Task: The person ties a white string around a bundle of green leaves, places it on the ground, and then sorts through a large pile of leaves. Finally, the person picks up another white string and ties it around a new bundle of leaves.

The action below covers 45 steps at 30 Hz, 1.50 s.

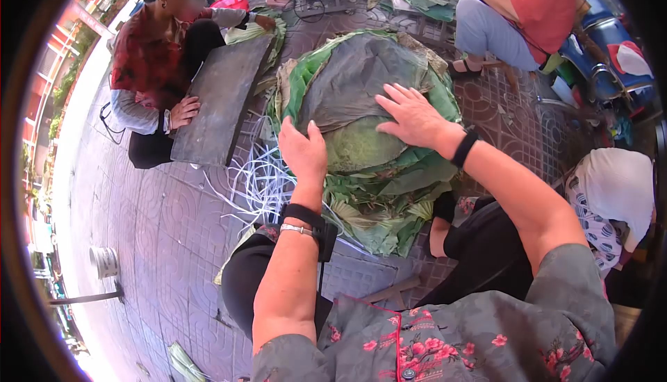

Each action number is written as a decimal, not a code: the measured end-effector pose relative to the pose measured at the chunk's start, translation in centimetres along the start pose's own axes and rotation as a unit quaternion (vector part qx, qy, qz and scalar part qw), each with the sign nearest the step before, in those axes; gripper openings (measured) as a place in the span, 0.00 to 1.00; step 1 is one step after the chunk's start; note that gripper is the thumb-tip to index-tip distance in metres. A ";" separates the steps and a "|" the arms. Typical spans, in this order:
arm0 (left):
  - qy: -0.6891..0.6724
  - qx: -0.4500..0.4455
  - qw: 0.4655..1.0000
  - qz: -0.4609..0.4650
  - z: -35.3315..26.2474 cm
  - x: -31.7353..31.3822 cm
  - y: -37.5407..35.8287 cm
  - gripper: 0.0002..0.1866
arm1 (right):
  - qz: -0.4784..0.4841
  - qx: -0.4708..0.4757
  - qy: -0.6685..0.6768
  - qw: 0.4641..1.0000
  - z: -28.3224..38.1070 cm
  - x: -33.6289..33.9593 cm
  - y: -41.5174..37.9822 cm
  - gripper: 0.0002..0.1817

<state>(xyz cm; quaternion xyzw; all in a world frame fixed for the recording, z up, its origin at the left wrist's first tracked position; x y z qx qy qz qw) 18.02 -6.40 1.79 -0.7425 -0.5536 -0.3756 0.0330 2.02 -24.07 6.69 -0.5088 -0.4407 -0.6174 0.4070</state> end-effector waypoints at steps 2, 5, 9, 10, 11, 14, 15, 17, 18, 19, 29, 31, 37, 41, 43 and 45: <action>-0.013 0.086 0.995 0.048 2.5 -0.4 0.3 0.33 | 0.007 -0.029 0.028 0.999 -0.2 0.1 -3.1 0.35; -0.060 0.151 0.983 0.082 4.8 -0.7 0.3 0.29 | -0.047 -0.010 0.055 0.997 1.1 0.8 -4.0 0.35; -0.094 0.150 0.983 0.050 4.5 0.2 0.1 0.18 | -0.067 0.069 0.082 0.992 4.9 1.0 -3.0 0.38; -0.080 0.136 0.987 0.035 3.0 1.1 0.1 0.16 | -0.068 0.080 0.077 0.992 5.7 0.7 -2.7 0.40; -0.067 0.121 0.990 0.019 1.5 1.9 0.1 0.14 | -0.066 0.072 0.075 0.992 6.2 0.4 -2.3 0.41; -0.087 0.027 0.995 -0.039 -0.7 2.3 0.2 0.09 | -0.050 0.040 0.064 0.996 6.8 -1.1 -1.1 0.45; -0.087 -0.005 0.994 -0.064 -0.9 2.5 0.3 0.08 | -0.034 0.023 0.070 0.997 6.6 -1.6 -0.9 0.45; -0.090 0.031 0.992 -0.080 0.1 2.9 0.6 0.09 | -0.002 -0.012 0.081 0.997 6.0 -2.4 -0.5 0.45; -0.096 0.081 0.990 -0.071 1.0 3.0 0.6 0.09 | -0.004 -0.008 0.066 0.998 6.1 -2.4 -0.5 0.46; -0.103 0.130 0.984 -0.062 1.7 3.2 0.6 0.10 | 0.006 -0.008 0.065 0.998 6.2 -2.6 -0.4 0.45; 0.252 -0.167 0.950 0.071 -2.0 0.7 -2.9 0.31 | -0.062 0.007 0.065 0.996 5.8 0.5 0.6 0.37; 0.175 -0.055 0.974 0.129 -3.8 2.4 -2.0 0.30 | -0.076 0.021 0.046 0.996 5.8 1.6 0.7 0.36; -0.044 -0.121 0.991 0.031 -8.2 14.7 4.8 0.23 | -0.058 0.044 0.074 0.995 6.5 2.1 -0.3 0.30; -0.022 -0.117 0.992 0.037 -0.5 23.2 7.3 0.22 | -0.031 0.060 0.094 0.993 7.3 2.5 -0.5 0.29; -0.083 0.027 0.996 0.035 8.2 25.8 6.9 0.23 | -0.026 0.074 0.097 0.992 7.9 3.0 -0.5 0.28; -0.008 0.121 0.992 0.045 17.5 27.9 4.1 0.24 | -0.018 0.080 0.107 0.991 8.3 3.3 -0.4 0.27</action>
Point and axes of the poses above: each hand's wrist, its own y-axis towards the middle knuckle, its own x-axis out of the back of the hand, z = x × y, the point moved 5 cm from there along y, towards the middle knuckle, and after that the axes turned 3 degrees about -y, right-handed, at the moved point
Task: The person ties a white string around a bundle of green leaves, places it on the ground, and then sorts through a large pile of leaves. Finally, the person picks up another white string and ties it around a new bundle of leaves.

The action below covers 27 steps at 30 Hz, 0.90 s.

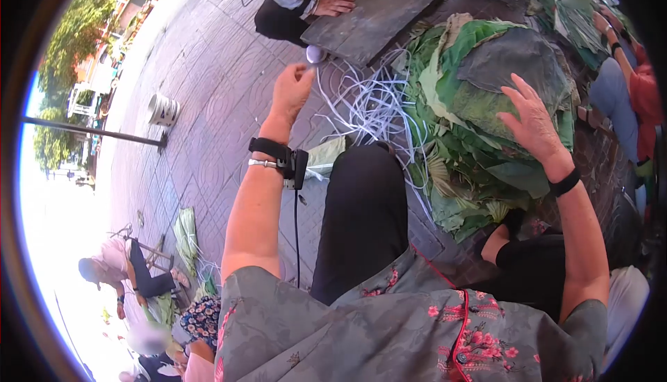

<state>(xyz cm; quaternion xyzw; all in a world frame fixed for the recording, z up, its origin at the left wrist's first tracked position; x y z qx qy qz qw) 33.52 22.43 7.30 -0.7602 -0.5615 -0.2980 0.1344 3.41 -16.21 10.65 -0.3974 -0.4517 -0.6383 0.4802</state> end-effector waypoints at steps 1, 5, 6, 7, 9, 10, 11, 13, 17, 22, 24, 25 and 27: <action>0.056 0.045 0.997 -0.008 6.1 0.4 -1.1 0.25 | 0.004 -0.001 0.005 1.000 0.2 0.0 -0.2 0.26; 0.210 0.240 0.948 -0.004 27.1 -2.0 -10.1 0.24 | 0.012 -0.021 0.034 0.999 0.8 0.0 -0.3 0.25; 0.246 0.271 0.931 0.002 29.6 -2.9 -12.7 0.23 | 0.013 -0.022 0.037 0.999 1.1 0.0 -0.2 0.25; 0.196 0.332 0.922 0.023 34.2 -4.6 -15.1 0.25 | 0.014 -0.024 0.039 0.999 1.3 -0.1 -0.1 0.25; 0.058 0.465 0.883 0.013 38.4 -6.7 -19.8 0.30 | 0.014 -0.020 0.030 0.999 2.2 -0.2 0.4 0.24; -0.029 0.531 0.847 -0.021 37.9 -8.1 -21.5 0.34 | 0.013 -0.009 0.030 0.999 2.8 -0.3 0.8 0.24; -0.117 0.588 0.799 -0.054 37.3 -9.3 -22.5 0.38 | 0.010 0.000 0.029 1.000 3.4 -0.3 1.3 0.23; -0.231 0.612 0.754 -0.062 36.4 -10.9 -22.8 0.44 | 0.012 0.003 0.039 0.999 4.6 -0.6 1.8 0.23; -0.284 0.546 0.788 0.025 37.4 -13.2 -21.8 0.48 | 0.046 -0.037 0.104 0.993 8.3 -1.9 2.1 0.22; -0.412 0.597 0.675 -0.136 38.8 -14.4 -20.5 0.36 | 0.113 0.018 0.124 0.986 11.4 -3.5 1.3 0.21; -0.429 0.599 0.659 -0.149 38.8 -14.1 -20.3 0.25 | 0.121 0.012 0.132 0.984 11.6 -3.9 0.8 0.20; -0.435 0.599 0.653 -0.162 38.6 -13.9 -20.2 0.22 | 0.124 0.006 0.140 0.982 11.6 -4.0 0.5 0.19; -0.454 0.576 0.655 -0.180 38.4 -13.1 -20.1 0.14 | 0.128 -0.008 0.149 0.981 11.6 -4.2 -0.2 0.19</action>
Point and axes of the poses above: each hand's wrist, its own y-axis towards the middle knuckle, its own x-axis out of the back of the hand, z = x × y, the point moved 5 cm from there along y, towards the middle knuckle, and after that the axes turned 3 degrees about -y, right-handed, at the moved point
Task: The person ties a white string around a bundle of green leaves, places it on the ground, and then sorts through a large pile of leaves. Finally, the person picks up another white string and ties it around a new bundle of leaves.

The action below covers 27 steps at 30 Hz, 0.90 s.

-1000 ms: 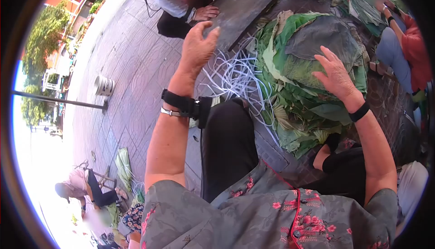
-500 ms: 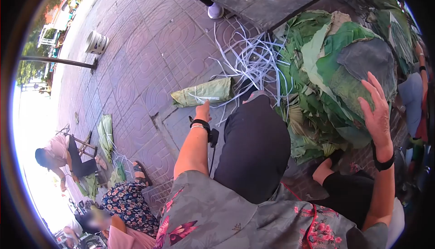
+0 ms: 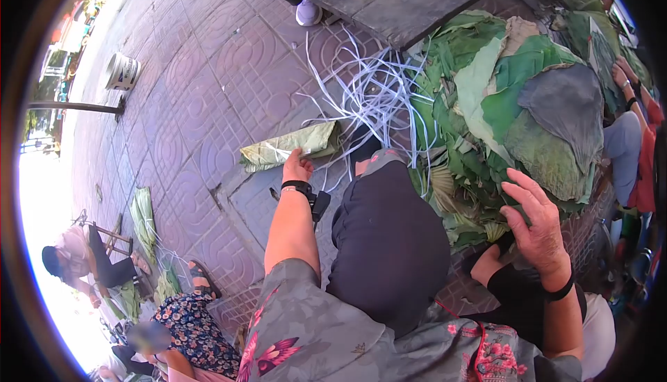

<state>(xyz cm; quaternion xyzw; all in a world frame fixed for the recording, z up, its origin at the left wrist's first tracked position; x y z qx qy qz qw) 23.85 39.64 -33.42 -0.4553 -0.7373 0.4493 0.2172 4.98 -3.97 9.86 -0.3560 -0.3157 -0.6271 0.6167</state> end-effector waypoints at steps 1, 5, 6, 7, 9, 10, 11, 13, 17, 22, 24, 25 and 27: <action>-0.012 -0.036 0.999 0.019 -0.6 0.2 -0.4 0.14 | 0.003 0.009 -0.001 1.000 0.1 0.0 -0.2 0.19; -0.111 -0.174 0.972 -0.113 -4.7 -1.1 -6.6 0.19 | -0.001 0.029 0.003 1.000 0.3 0.6 -1.2 0.18; -0.098 -0.213 0.962 -0.139 -6.1 -1.3 -8.3 0.20 | -0.004 0.032 0.005 0.999 0.5 0.9 -1.4 0.18; -0.086 -0.251 0.950 -0.163 -7.4 -1.4 -9.8 0.21 | -0.007 0.035 0.006 0.999 0.7 1.3 -1.6 0.18; -0.081 -0.332 0.937 -0.069 -10.0 -2.2 -11.1 0.18 | -0.029 0.053 0.004 0.998 1.1 2.3 -2.0 0.18; -0.076 -0.380 0.922 -0.027 -11.4 -3.3 -13.6 0.18 | -0.041 0.062 0.003 0.997 1.3 2.8 -2.2 0.18; -0.070 -0.427 0.902 0.015 -12.7 -4.4 -16.3 0.17 | -0.053 0.066 0.010 0.996 1.5 3.4 -2.5 0.19; -0.087 -0.459 0.876 0.117 -14.4 -8.4 -24.0 0.16 | -0.083 0.076 0.024 0.993 1.9 4.5 -2.8 0.20; -0.057 -0.444 0.840 0.307 -16.1 -15.3 -38.5 0.15 | -0.158 0.072 0.096 0.980 2.4 7.1 -3.4 0.22; 0.121 -0.382 0.769 0.499 -14.6 -23.0 -51.0 0.18 | -0.162 0.002 0.417 0.894 1.0 9.7 -4.4 0.30; 0.180 -0.327 0.748 0.549 -11.1 -25.9 -55.8 0.19 | -0.141 -0.024 0.547 0.825 0.7 11.3 -5.1 0.35; 0.211 -0.294 0.736 0.572 -9.0 -27.1 -57.6 0.20 | -0.149 -0.021 0.593 0.791 0.2 11.9 -5.4 0.34; 0.274 -0.235 0.693 0.624 -4.7 -29.3 -59.7 0.23 | -0.169 -0.015 0.678 0.715 -2.2 12.1 -5.5 0.33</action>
Point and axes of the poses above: each hand's wrist, its own y-axis towards the middle knuckle, its own x-axis out of the back of the hand, z = x × y, the point moved 5 cm from there along y, towards the middle knuckle, and after that the axes turned 3 degrees about -y, right-handed, at the moved point
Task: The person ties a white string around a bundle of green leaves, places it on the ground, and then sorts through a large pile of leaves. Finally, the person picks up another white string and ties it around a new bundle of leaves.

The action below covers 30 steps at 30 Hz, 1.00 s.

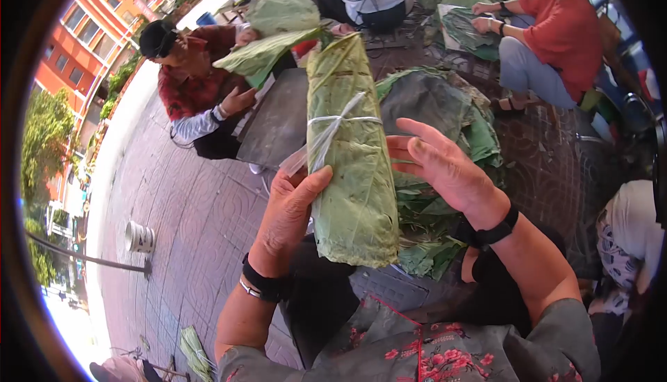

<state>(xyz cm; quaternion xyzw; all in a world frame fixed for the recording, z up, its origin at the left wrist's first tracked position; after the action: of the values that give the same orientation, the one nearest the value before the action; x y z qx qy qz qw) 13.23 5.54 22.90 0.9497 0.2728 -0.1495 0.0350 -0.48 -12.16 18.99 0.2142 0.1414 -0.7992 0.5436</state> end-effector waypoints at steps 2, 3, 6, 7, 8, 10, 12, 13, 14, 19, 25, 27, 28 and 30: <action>-0.011 0.045 0.996 0.070 2.5 -4.6 2.0 0.25 | -0.023 -0.008 0.048 0.999 0.8 2.4 0.0 0.28; 0.016 0.049 0.995 0.084 3.4 -6.3 3.0 0.26 | -0.032 -0.012 0.073 0.997 1.1 3.9 -0.2 0.26; 0.079 0.064 0.986 0.131 6.9 -7.5 6.3 0.26 | -0.119 0.017 0.086 0.989 1.8 9.5 -0.3 0.20; 0.117 0.023 0.987 0.110 7.9 -7.8 7.2 0.26 | -0.159 0.024 0.082 0.984 1.8 11.0 -0.3 0.18; 0.123 0.019 0.987 0.099 9.0 -7.7 7.8 0.26 | -0.172 0.040 0.057 0.983 1.9 12.1 -0.4 0.18; 0.136 0.015 0.988 0.071 11.3 -7.3 8.4 0.26 | -0.196 0.064 0.009 0.978 1.9 13.3 -0.6 0.19; 0.190 -0.013 0.979 0.074 12.6 -7.2 8.8 0.20 | -0.200 0.058 -0.031 0.978 1.0 13.7 -0.7 0.20; 0.223 -0.009 0.971 0.083 12.7 -7.1 9.0 0.18 | -0.194 0.059 -0.050 0.978 0.8 13.6 -0.6 0.19; 0.255 -0.005 0.963 0.092 12.8 -7.0 9.2 0.16 | -0.187 0.061 -0.069 0.978 0.7 13.5 -0.3 0.19; 0.220 0.035 0.972 0.070 14.7 -6.1 9.5 0.09 | -0.191 0.052 -0.105 0.975 0.2 12.7 -0.6 0.21; 0.139 0.107 0.978 0.117 14.2 -5.5 9.4 0.08 | -0.189 0.053 -0.100 0.975 0.1 12.6 -0.8 0.21; 0.128 0.117 0.974 0.143 13.5 -5.7 9.1 0.07 | -0.191 0.055 -0.108 0.974 -0.1 13.0 -0.8 0.21; 0.123 0.121 0.973 0.156 13.2 -5.9 8.9 0.07 | -0.192 0.055 -0.113 0.973 -0.1 13.2 -0.8 0.21; 0.110 0.131 0.971 0.166 12.6 -5.8 8.6 0.07 | -0.193 0.060 -0.120 0.972 -0.3 13.3 -0.8 0.21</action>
<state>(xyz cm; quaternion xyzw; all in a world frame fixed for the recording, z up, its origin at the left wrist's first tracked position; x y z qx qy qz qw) 9.71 -6.56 12.56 0.9887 0.0918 -0.0705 -0.0957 -5.41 -22.49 12.07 0.1174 0.0651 -0.9161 0.3778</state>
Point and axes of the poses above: each hand's wrist, its own y-axis towards the middle knuckle, its own x-axis out of the back of the hand, z = x × y, the point moved 5 cm from there along y, towards the middle knuckle, and after that the axes turned 3 degrees about -y, right-handed, at the moved point
